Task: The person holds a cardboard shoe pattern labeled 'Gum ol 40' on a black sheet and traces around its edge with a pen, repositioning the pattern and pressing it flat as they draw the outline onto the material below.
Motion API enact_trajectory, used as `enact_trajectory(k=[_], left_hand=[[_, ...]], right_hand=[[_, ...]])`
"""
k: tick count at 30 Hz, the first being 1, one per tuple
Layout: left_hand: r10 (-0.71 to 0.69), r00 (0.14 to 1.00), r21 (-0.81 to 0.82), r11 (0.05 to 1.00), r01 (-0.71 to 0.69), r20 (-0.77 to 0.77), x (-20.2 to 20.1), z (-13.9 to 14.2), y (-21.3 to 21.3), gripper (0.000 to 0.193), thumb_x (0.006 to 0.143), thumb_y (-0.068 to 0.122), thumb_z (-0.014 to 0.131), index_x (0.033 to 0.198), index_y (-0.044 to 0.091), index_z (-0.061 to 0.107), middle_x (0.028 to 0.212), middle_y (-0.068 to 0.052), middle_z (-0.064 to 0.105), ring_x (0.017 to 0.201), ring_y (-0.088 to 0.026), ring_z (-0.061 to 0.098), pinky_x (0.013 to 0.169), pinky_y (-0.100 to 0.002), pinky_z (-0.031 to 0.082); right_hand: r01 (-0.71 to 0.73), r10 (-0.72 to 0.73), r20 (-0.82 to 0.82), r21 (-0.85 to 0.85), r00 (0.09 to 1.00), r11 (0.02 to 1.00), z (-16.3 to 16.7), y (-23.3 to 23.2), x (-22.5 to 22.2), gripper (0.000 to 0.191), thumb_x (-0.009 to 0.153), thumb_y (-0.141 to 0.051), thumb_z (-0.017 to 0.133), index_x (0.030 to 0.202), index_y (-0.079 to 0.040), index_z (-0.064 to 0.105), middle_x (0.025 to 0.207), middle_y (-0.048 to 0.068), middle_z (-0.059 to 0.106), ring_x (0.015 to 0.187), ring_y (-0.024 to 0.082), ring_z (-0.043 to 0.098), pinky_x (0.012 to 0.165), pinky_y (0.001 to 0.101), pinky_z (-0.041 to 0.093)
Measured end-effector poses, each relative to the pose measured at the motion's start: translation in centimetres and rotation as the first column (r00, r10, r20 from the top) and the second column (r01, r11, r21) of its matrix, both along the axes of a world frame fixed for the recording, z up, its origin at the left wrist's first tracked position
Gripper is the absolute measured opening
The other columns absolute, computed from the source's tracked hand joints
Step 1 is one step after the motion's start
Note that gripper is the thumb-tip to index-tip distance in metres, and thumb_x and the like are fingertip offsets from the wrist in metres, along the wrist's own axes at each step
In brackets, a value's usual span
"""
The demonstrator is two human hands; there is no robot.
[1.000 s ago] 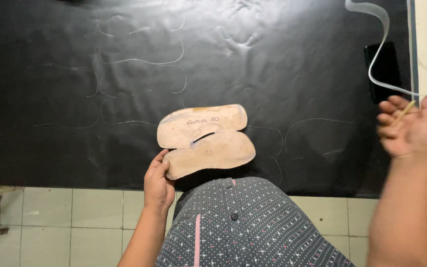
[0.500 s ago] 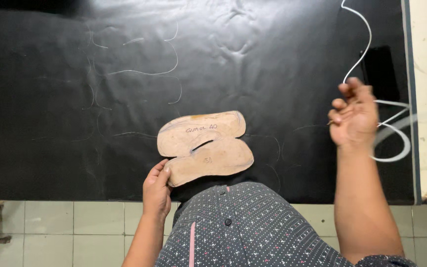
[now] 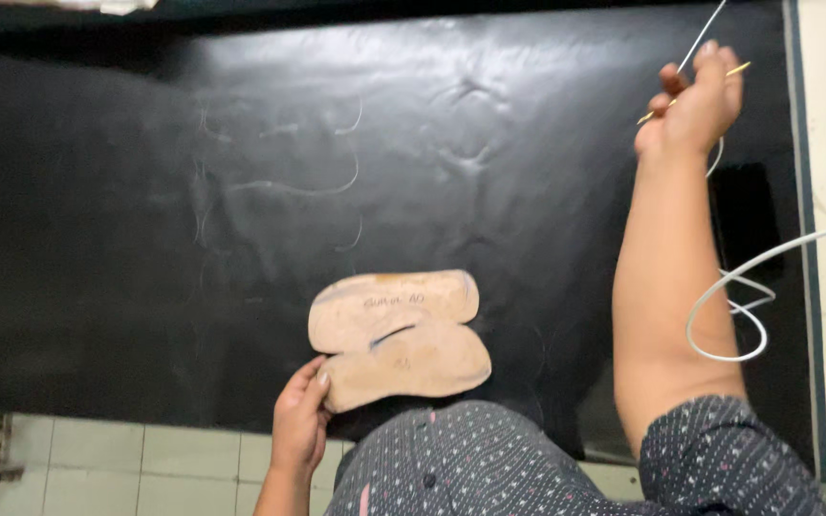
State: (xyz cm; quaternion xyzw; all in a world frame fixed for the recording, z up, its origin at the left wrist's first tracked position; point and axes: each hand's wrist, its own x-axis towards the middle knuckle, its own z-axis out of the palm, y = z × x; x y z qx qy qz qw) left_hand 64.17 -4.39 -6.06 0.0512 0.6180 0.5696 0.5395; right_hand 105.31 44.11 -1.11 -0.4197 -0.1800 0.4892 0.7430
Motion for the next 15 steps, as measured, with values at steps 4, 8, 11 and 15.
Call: enact_trajectory(k=[4, 8, 11, 15], left_hand=[[0.027, 1.000, -0.069, 0.997, -0.026, 0.000, -0.8, -1.4, -1.0, 0.040, 0.096, 0.012, 0.059, 0.133, -0.004, 0.059, 0.115, -0.016, 0.072, 0.098, -0.023, 0.071, 0.080, -0.037, 0.059], [0.034, 0.998, -0.121, 0.992, -0.028, 0.046, -2.2, -4.1, -1.6, 0.040, 0.094, 0.009, 0.059, 0.132, -0.004, 0.058, 0.115, -0.019, 0.072, 0.099, -0.028, 0.072, 0.081, -0.043, 0.060], [0.059, 0.995, -0.185, 0.982, -0.044, 0.077, -3.0, -5.4, -1.7, 0.040, 0.093, 0.007, 0.058, 0.131, -0.006, 0.057, 0.116, -0.022, 0.072, 0.102, -0.030, 0.073, 0.084, -0.046, 0.062], [0.054, 0.996, -0.227, 0.973, -0.037, 0.071, -3.4, -5.3, -1.8, 0.039, 0.094, 0.008, 0.057, 0.131, -0.006, 0.057, 0.118, -0.023, 0.071, 0.101, -0.030, 0.072, 0.082, -0.045, 0.061]], right_hand=[[-0.036, 0.035, 0.197, 0.002, 0.980, 0.999, 0.5, 7.9, 2.8, 0.048, 0.101, -0.005, 0.070, 0.146, -0.005, 0.050, 0.106, 0.009, 0.069, 0.073, 0.015, 0.073, 0.048, 0.0242, 0.039], [-0.122, 0.184, 0.589, -0.144, 0.787, 0.982, 0.6, 11.9, 4.8, 0.060, 0.099, -0.007, 0.071, 0.147, -0.009, 0.036, 0.105, 0.006, 0.073, 0.068, 0.009, 0.074, 0.045, 0.0210, 0.044], [-0.211, 0.312, 0.671, -0.231, 0.673, 0.950, 0.7, 13.5, 5.9, 0.038, 0.101, -0.011, 0.071, 0.126, -0.006, 0.042, 0.097, 0.003, 0.069, 0.065, 0.009, 0.072, 0.041, 0.0228, 0.041], [-0.201, 0.361, 0.687, -0.304, 0.631, 0.931, 0.7, 14.5, 8.8, 0.018, 0.109, -0.014, 0.069, 0.101, -0.003, 0.057, 0.090, 0.004, 0.066, 0.069, 0.010, 0.069, 0.046, 0.0253, 0.039]])
